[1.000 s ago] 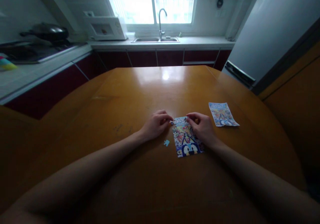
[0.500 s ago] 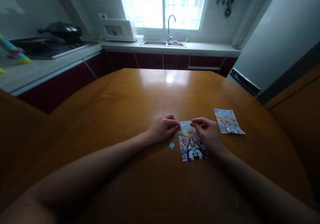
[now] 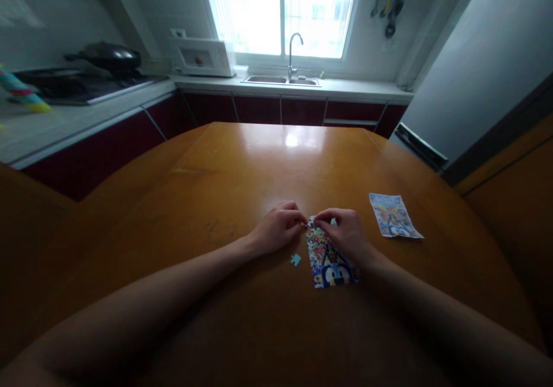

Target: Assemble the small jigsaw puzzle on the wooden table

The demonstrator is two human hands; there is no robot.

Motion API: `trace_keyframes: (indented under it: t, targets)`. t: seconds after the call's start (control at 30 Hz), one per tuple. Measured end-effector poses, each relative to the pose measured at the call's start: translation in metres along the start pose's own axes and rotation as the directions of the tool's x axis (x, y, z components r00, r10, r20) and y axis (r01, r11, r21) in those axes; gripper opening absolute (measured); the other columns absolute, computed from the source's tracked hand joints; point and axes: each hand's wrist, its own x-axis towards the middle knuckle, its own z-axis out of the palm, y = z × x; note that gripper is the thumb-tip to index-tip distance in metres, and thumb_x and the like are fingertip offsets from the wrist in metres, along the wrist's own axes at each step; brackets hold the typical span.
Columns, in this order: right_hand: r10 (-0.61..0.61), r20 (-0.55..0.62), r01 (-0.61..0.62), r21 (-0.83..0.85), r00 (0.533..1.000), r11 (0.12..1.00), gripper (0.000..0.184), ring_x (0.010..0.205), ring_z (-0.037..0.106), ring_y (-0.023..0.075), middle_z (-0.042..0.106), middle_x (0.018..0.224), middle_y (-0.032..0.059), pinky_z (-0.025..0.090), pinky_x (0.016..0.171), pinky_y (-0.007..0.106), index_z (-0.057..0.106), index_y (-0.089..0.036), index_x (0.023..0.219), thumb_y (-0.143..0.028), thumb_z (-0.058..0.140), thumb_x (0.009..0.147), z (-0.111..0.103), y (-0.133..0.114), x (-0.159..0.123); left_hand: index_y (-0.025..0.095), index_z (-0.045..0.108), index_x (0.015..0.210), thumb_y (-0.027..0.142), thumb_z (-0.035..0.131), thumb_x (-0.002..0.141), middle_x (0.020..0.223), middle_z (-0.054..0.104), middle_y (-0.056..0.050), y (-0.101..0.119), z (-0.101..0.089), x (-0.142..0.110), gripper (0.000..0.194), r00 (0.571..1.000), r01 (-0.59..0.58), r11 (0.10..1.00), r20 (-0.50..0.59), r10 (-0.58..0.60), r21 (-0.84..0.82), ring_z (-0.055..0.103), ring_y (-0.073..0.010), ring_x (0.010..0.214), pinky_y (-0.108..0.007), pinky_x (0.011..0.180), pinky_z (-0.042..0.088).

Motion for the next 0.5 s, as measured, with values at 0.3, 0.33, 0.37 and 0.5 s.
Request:
trace_keyframes:
  t: [0.3, 0.33, 0.37, 0.5]
  targets:
    - [-0.043, 0.034, 0.044, -0.029, 0.998, 0.999, 0.004, 0.073, 0.068, 0.0193, 0.076, 0.079, 0.0033, 0.051, 0.069, 0.034, 0.079, -0.025, 0.082, -0.024, 0.075, 0.081, 0.0048, 0.0048, 0.0011, 0.020, 0.075, 0.089, 0.018, 0.062, 0.087, 0.083, 0.061, -0.004, 0.0027, -0.0010, 0.0003, 0.014, 1.000, -0.025, 0.999, -0.001, 0.025, -0.021, 0.056, -0.0177, 0.085, -0.032, 0.079, 0.047]
    - [-0.052, 0.039, 0.053, -0.028, 0.998, 0.998, 0.004, 0.072, 0.068, 0.0189, 0.075, 0.078, 0.0031, 0.051, 0.069, 0.033, 0.079, -0.025, 0.082, -0.023, 0.075, 0.081, 0.0048, 0.0054, 0.0011, 0.020, 0.074, 0.087, 0.019, 0.061, 0.088, 0.083, 0.061, -0.004, 0.0033, -0.0012, 0.0006, 0.013, 1.000, -0.025, 0.999, 0.002, 0.025, -0.020, 0.056, -0.0175, 0.085, -0.032, 0.078, 0.046]
    - [-0.060, 0.041, 0.061, -0.027, 0.997, 0.998, 0.005, 0.072, 0.067, 0.0185, 0.075, 0.078, 0.0029, 0.050, 0.069, 0.033, 0.079, -0.025, 0.083, -0.022, 0.075, 0.081, 0.0050, 0.0065, 0.0009, 0.019, 0.074, 0.085, 0.021, 0.061, 0.089, 0.082, 0.061, -0.004, 0.0040, -0.0014, 0.0011, 0.014, 1.000, -0.022, 1.000, 0.008, 0.022, -0.017, 0.056, -0.0174, 0.084, -0.032, 0.078, 0.046]
    - [-0.084, 0.045, 0.086, -0.043, 0.995, 0.995, 0.006, 0.071, 0.065, 0.0176, 0.072, 0.078, 0.0031, 0.049, 0.068, 0.031, 0.079, -0.024, 0.084, -0.021, 0.074, 0.082, 0.0057, 0.0119, -0.0006, 0.018, 0.072, 0.077, 0.031, 0.063, 0.091, 0.079, 0.060, -0.003, 0.0063, -0.0028, 0.0026, 0.022, 0.999, 0.006, 1.000, 0.034, -0.006, 0.011, 0.054, -0.0170, 0.080, -0.031, 0.073, 0.044]
